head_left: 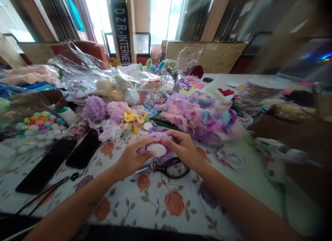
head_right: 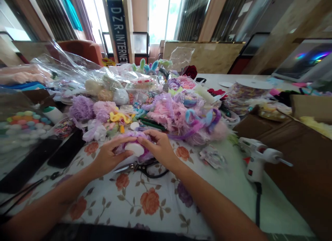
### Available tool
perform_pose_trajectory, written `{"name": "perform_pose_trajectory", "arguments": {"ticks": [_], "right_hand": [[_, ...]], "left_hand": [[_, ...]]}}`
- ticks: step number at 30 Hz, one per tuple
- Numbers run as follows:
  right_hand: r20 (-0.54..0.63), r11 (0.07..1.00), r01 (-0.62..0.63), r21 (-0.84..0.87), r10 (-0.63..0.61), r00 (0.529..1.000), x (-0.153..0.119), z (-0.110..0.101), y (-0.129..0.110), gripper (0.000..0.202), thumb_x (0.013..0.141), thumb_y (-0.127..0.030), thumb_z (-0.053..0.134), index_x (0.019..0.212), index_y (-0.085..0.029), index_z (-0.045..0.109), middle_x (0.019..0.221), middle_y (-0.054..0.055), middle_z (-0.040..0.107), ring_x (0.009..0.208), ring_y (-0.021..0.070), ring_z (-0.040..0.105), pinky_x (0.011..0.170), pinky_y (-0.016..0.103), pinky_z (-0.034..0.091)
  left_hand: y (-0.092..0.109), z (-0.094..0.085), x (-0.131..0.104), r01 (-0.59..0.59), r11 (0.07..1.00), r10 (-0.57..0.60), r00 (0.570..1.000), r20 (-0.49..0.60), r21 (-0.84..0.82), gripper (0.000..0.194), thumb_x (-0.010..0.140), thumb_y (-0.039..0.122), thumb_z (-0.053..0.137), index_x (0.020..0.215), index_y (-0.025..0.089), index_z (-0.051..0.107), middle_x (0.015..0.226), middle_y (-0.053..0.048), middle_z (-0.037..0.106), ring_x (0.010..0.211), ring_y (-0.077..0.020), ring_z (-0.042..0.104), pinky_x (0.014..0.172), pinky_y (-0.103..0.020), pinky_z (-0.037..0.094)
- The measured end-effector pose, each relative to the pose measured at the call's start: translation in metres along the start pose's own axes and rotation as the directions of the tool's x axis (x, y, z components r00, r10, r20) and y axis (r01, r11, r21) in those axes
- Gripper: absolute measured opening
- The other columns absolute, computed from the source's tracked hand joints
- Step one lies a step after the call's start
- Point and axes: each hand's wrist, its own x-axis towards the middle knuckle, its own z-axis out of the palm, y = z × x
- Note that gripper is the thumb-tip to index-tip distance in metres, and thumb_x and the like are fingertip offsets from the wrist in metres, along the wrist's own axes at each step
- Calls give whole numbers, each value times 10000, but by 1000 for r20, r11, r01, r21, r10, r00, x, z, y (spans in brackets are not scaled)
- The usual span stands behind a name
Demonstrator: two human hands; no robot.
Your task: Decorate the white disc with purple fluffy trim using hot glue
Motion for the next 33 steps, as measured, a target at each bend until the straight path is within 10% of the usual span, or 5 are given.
{"name": "perform_pose_trajectory", "arguments": {"ticks": [20,29,33], "right_hand": [[-98,988,61,-145,-75,992,-17,7,14,269,851,-412,623,737,-184,708,688,11,682,623,165,587,574,261,450],[-117,997,5,-82,-15,993,-12,4,15,343,892,-476,551,822,-190,726,777,25,708,726,189,628,662,281,485],[-226,994,-35,-101,11,974,-9,-27,7,384,882,-490,557,1037,-173,709,918,62,734,820,205,668,729,300,509]], "left_hand": [[1,4,-17,47,999,-48,990,131,8,329,899,299,604,1221,325,669,1165,-43,708,1076,-217,628,988,-358,489],[-1,4,-12,227,964,-230,973,-7,-139,350,765,355,757,1090,232,722,1110,-62,733,1035,-247,669,946,-353,531],[-5,-5,-8,383,912,-407,887,-217,-144,456,727,392,780,1154,268,679,1178,-39,710,1081,-271,659,955,-377,536]]}}
